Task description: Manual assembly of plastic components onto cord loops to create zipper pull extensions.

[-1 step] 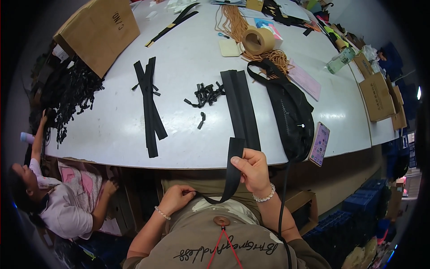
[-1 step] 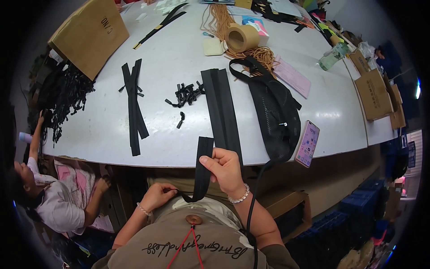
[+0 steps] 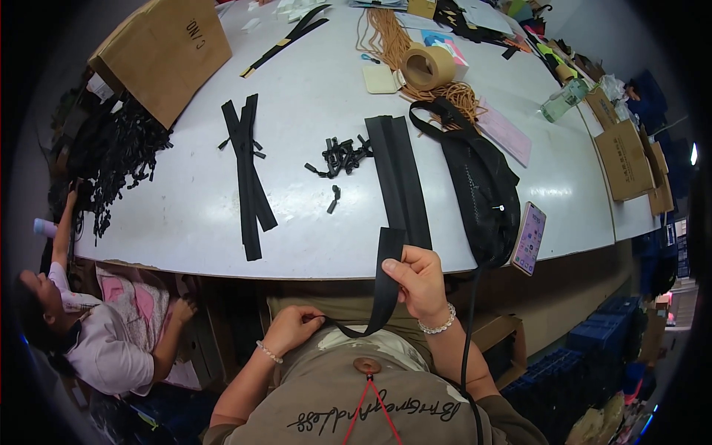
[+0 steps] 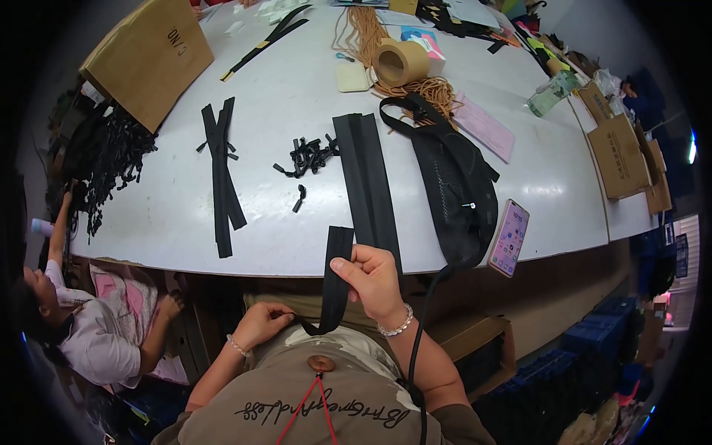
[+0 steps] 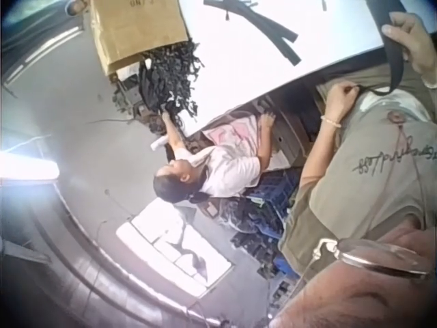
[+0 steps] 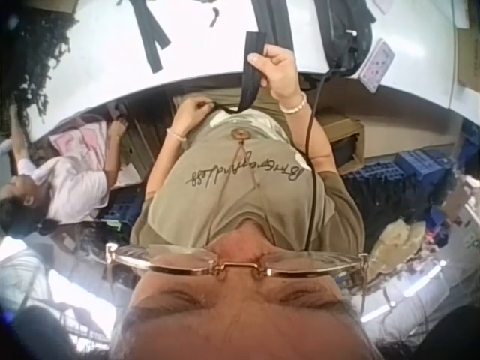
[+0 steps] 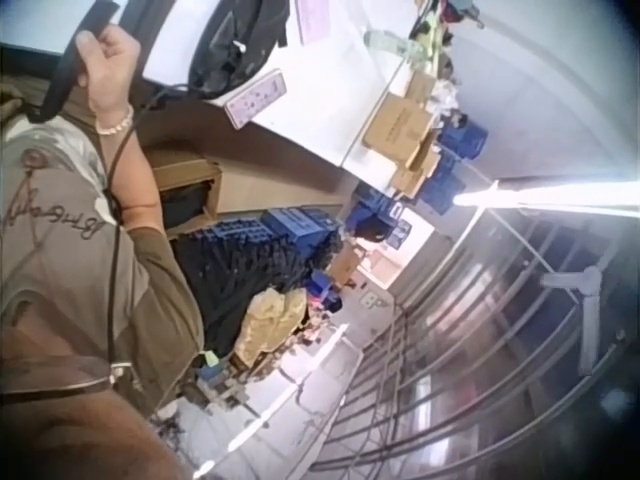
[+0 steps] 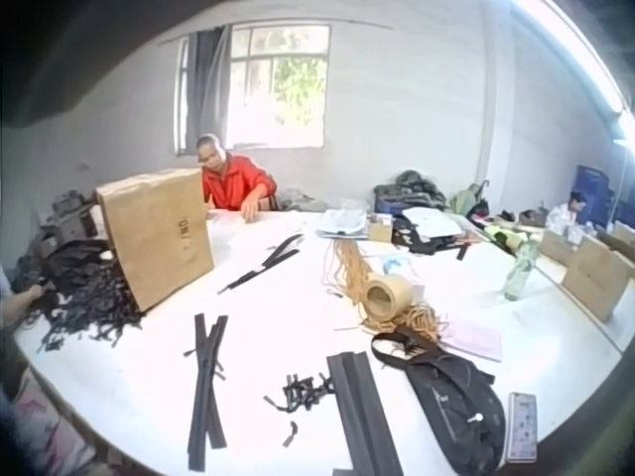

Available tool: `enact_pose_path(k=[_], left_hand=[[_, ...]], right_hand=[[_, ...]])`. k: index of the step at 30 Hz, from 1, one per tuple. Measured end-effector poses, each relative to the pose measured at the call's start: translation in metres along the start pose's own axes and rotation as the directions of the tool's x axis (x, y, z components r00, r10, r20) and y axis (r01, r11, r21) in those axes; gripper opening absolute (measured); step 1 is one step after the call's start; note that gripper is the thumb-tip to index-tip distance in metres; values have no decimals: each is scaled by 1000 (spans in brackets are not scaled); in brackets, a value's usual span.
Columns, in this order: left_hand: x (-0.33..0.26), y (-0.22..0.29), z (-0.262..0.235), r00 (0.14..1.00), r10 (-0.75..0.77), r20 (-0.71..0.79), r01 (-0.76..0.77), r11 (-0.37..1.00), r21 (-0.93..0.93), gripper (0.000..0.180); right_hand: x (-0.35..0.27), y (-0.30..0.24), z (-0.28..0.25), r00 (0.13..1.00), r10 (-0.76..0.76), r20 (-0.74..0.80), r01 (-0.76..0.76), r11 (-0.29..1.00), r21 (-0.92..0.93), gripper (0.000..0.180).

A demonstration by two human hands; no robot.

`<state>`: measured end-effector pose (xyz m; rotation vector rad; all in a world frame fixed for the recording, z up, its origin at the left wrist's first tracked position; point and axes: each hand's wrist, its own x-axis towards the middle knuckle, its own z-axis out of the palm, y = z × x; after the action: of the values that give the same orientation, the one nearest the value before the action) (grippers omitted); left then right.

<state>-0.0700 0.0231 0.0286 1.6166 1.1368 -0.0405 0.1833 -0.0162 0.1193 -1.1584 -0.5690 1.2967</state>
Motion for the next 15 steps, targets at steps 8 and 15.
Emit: enact_pose_path(k=[8, 15], left_hand=[[-14, 83, -15, 966, 176, -191, -244, 864, -440, 22], [5, 113, -28, 961, 217, -173, -277, 708, -649, 12]], right_hand=[[-7, 12, 7, 979, 13, 204, 62, 932, -358, 24], [-8, 16, 10, 932, -50, 359, 262, 777, -572, 28]])
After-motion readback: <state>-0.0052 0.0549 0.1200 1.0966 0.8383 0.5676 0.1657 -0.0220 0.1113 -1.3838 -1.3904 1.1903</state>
